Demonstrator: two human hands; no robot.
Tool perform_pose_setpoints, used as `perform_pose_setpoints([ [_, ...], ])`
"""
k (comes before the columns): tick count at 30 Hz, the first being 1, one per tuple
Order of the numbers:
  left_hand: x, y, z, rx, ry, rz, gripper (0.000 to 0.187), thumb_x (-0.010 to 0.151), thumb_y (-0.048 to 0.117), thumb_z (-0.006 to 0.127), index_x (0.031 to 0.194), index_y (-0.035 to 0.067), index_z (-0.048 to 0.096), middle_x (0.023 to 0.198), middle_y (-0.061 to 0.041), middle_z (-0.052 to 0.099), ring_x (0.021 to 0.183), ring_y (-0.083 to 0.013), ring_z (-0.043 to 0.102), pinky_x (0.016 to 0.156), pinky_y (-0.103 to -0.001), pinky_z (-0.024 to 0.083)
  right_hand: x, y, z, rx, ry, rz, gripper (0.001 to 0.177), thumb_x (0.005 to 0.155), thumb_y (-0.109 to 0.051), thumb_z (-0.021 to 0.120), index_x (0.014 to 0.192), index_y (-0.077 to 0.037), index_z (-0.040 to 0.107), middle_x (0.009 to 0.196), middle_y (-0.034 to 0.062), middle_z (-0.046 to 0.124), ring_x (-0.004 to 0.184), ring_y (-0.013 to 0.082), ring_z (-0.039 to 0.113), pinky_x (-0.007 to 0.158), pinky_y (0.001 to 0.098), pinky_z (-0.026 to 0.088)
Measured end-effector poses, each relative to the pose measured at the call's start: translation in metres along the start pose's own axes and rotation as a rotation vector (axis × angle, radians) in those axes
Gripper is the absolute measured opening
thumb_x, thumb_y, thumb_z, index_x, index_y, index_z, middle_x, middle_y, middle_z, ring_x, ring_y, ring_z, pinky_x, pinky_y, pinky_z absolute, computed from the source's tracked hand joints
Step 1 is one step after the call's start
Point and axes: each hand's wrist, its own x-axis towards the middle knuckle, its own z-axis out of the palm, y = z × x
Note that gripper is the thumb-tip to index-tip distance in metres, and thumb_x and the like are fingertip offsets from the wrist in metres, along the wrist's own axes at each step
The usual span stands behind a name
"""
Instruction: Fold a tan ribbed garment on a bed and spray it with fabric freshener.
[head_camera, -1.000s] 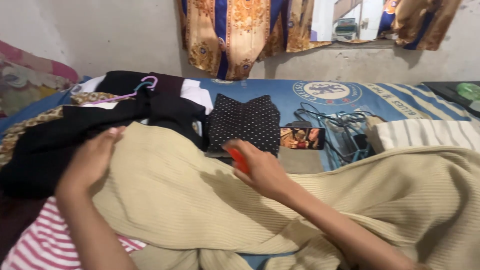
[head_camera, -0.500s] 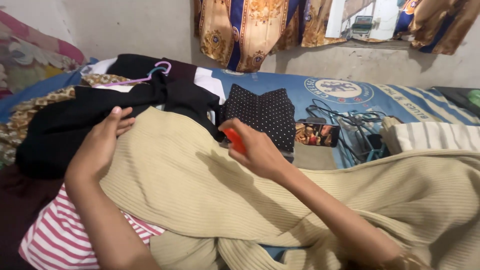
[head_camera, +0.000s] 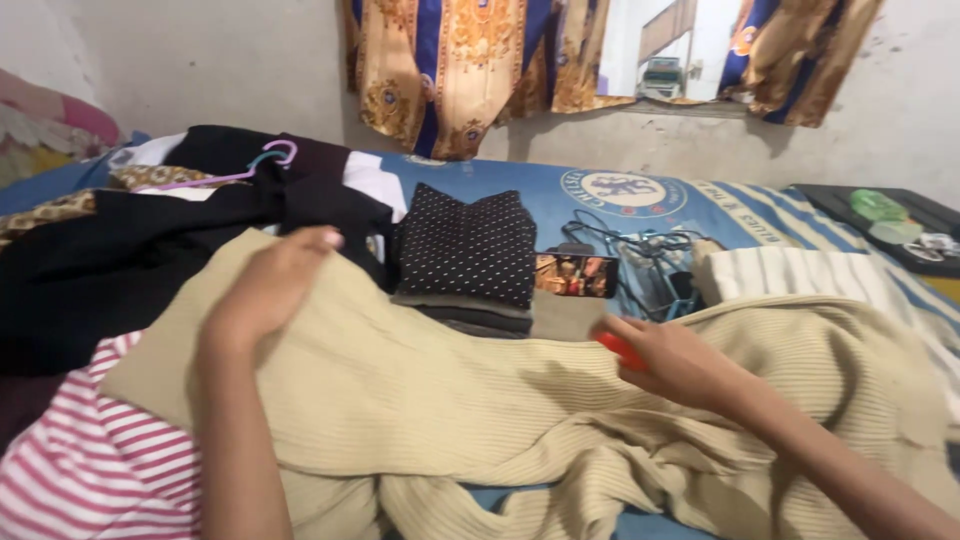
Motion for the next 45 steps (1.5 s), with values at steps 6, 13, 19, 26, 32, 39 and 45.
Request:
perform_pose_setpoints([
  [6, -0.021, 0.053, 0.117, 0.06, -0.372, 0.305, 0.045, 0.096, 0.039, 0.063, 0.13, 0.01, 0.066, 0.129, -0.013, 0.07, 0.119, -0.0255, 0.067, 0.101, -0.038, 0.05, -0.038, 0.09, 0.001, -0.16, 0.04, -0.041, 0.054, 0.085, -0.021, 0.067, 0.136, -0.021, 0.049, 0.121, 0.013, 0.069, 0.073, 0.0425, 0.069, 0.065, 0.054, 0.054],
  [13, -0.103, 0.091, 0.22, 0.084, -1.009, 0.743, 0.059, 0.093, 0.034, 0.065, 0.147, 0.015, 0.049, 0.15, -0.01, 0.052, 0.132, -0.0288, 0.054, 0.111, -0.042, 0.04, -0.078, 0.132, -0.036, -0.369, 0.012, 0.184, 0.059, 0.086, -0.03, 0.063, 0.143, -0.032, 0.046, 0.12, 0.0061, 0.068, 0.073, 0.0346, 0.074, 0.067, 0.048, 0.059],
  [19, -0.13, 0.09, 0.244, -0.028, -1.159, 0.747, 0.053, 0.091, 0.028, 0.069, 0.141, 0.012, 0.057, 0.134, -0.01, 0.061, 0.123, -0.0277, 0.058, 0.103, -0.04, 0.047, -0.109, 0.146, -0.069, -0.476, -0.102, 0.429, 0.055, 0.095, -0.042, 0.061, 0.146, -0.032, 0.043, 0.111, 0.0025, 0.074, 0.067, 0.0234, 0.077, 0.063, 0.0385, 0.061],
  [26, -0.125, 0.079, 0.252, -0.226, -1.232, 0.815, 0.035, 0.089, 0.016, 0.065, 0.121, 0.004, 0.071, 0.116, -0.011, 0.071, 0.108, -0.025, 0.069, 0.097, -0.036, 0.054, -0.145, 0.228, -0.072, -0.268, 0.221, 0.439, 0.058, 0.085, -0.024, 0.077, 0.135, -0.03, 0.049, 0.1, 0.0107, 0.077, 0.07, 0.023, 0.078, 0.07, 0.0389, 0.064],
  [32, -0.115, 0.092, 0.236, -0.068, -1.301, 0.662, 0.044, 0.086, 0.023, 0.068, 0.129, 0.012, 0.067, 0.12, -0.009, 0.066, 0.097, -0.0249, 0.067, 0.088, -0.036, 0.057, -0.179, 0.36, -0.037, -0.261, 0.418, 0.415, 0.056, 0.084, -0.011, 0.077, 0.137, -0.019, 0.062, 0.086, 0.0105, 0.066, 0.075, 0.02, 0.068, 0.08, 0.0366, 0.06],
  [39, -0.081, 0.084, 0.204, 0.03, -1.177, 0.655, 0.037, 0.095, 0.035, 0.066, 0.12, 0.009, 0.075, 0.12, -0.011, 0.077, 0.106, -0.0194, 0.071, 0.092, -0.035, 0.056, -0.147, 0.256, -0.05, 0.023, 0.382, 0.321, 0.054, 0.075, -0.011, 0.079, 0.124, -0.021, 0.06, 0.101, 0.0104, 0.078, 0.086, 0.0244, 0.08, 0.08, 0.0405, 0.061],
  [45, -0.043, 0.08, 0.142, 0.285, -0.78, 0.206, 0.03, 0.099, 0.03, 0.057, 0.123, 0.016, 0.069, 0.126, -0.001, 0.07, 0.106, -0.016, 0.071, 0.095, -0.035, 0.055, -0.086, 0.111, -0.058, -0.073, -0.011, 0.403, 0.056, 0.086, -0.026, 0.079, 0.136, -0.03, 0.054, 0.108, 0.0085, 0.076, 0.095, 0.0304, 0.077, 0.087, 0.0447, 0.06],
])
